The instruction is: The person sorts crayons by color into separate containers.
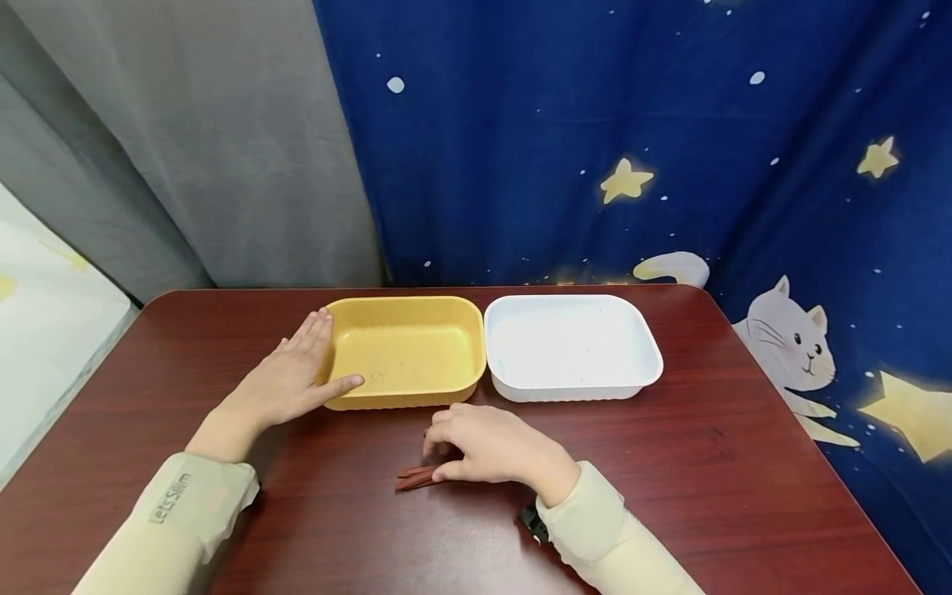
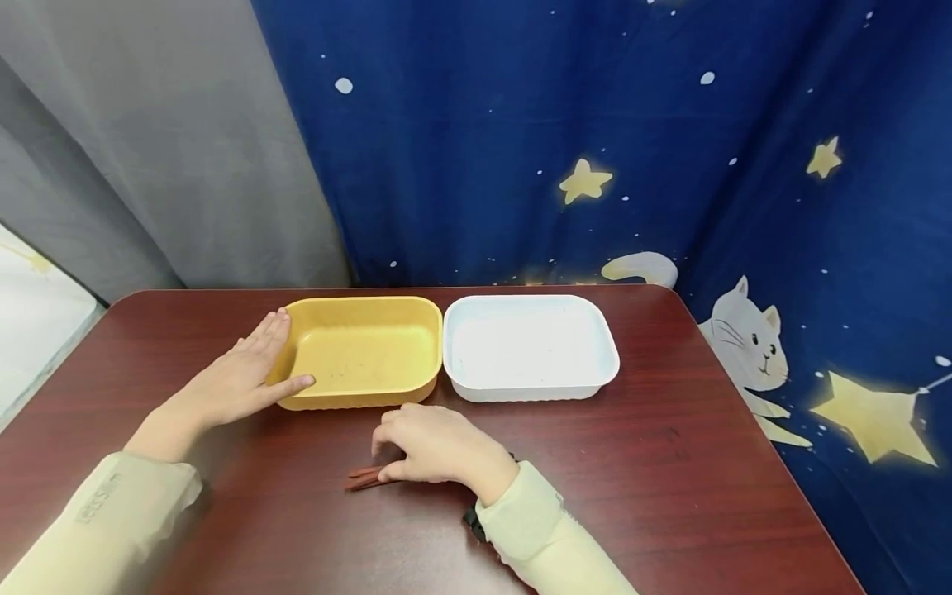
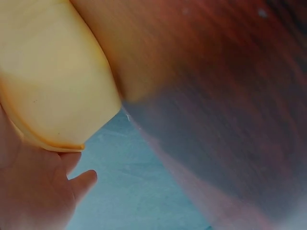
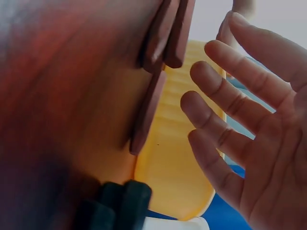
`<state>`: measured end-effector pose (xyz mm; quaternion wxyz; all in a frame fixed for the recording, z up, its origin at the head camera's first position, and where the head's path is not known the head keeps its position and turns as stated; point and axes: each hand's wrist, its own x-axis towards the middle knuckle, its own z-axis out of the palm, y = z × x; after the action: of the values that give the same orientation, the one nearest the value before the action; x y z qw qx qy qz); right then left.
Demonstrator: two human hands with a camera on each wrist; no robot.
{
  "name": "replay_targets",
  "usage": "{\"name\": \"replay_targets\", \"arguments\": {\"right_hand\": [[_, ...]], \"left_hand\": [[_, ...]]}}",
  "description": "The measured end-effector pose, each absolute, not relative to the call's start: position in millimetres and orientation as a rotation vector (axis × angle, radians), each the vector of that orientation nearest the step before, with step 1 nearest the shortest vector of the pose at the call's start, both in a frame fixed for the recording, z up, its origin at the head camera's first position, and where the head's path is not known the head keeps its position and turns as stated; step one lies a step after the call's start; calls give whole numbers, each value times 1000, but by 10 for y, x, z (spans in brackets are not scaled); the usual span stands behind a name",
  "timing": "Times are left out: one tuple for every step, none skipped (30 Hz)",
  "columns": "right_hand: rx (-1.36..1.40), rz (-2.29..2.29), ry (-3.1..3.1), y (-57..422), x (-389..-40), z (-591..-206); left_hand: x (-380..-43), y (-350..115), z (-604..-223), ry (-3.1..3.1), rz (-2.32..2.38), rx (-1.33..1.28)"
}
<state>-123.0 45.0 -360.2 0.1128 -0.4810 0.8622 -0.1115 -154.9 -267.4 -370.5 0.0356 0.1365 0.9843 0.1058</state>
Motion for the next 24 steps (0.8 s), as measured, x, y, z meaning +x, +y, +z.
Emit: {"name": "replay_targets", "arguments": {"right_hand": [[-1409,-326,2521,448,-1231,-3616],[-1407,-324,2514,447,-1233,-3630],[-1409,-320,2509,446,-1235,-3644],[-1413,-312,2505,445,-1237,-3655],[-1415,-305,2502,444,-1241,-3666],[-1415,-299,2499,442,-1244,-3675],[-1413,-294,2495,440,-1247,-3681],[-1413,-288,2493,439,-1249,-3684],[-1413,-284,2490,436,-1251,-3686],[-1411,-278,2488,433,-1252,-3689],[-1408,-272,2487,431,-1251,-3691],[-1406,-268,2487,427,-1250,-3691],[-1404,-263,2487,425,-1248,-3689],[-1403,-256,2489,421,-1245,-3686],[-1401,-248,2491,418,-1242,-3682],[-1399,-237,2494,415,-1239,-3680],[-1401,-227,2497,412,-1234,-3674],[-1403,-219,2499,410,-1230,-3669],[-1406,-212,2501,409,-1227,-3666],[-1410,-207,2501,409,-1227,-3667],[-1412,-208,2501,410,-1227,-3668],[-1414,-213,2499,411,-1229,-3671],[-1417,-224,2495,415,-1233,-3675],[-1415,-238,2490,420,-1238,-3681]], "left_hand": [[-1551,-2670,-3706,3022,322,418],[-1553,-2669,-3710,3021,320,417],[-1555,-2670,-3715,3021,321,415],[-1555,-2669,-3718,3019,325,415],[-1553,-2667,-3718,3014,334,417],[-1554,-2668,-3719,3013,342,422],[-1553,-2670,-3719,3011,350,427],[-1552,-2672,-3716,3009,356,433],[-1552,-2673,-3712,3008,358,440],[-1553,-2674,-3707,3007,361,448],[-1554,-2674,-3703,3008,364,455],[-1556,-2675,-3700,3010,364,461],[-1556,-2674,-3696,3009,367,462],[-1557,-2674,-3692,3008,369,461],[-1558,-2674,-3689,3008,373,460],[-1559,-2673,-3686,3005,378,457],[-1559,-2673,-3684,3003,382,455],[-1559,-2672,-3683,3000,385,453],[-1559,-2672,-3682,2997,387,451],[-1558,-2671,-3682,2994,387,451],[-1558,-2669,-3682,2991,388,452],[-1558,-2668,-3682,2987,394,453],[-1558,-2668,-3683,2985,397,453],[-1558,-2667,-3683,2983,400,453]]}}
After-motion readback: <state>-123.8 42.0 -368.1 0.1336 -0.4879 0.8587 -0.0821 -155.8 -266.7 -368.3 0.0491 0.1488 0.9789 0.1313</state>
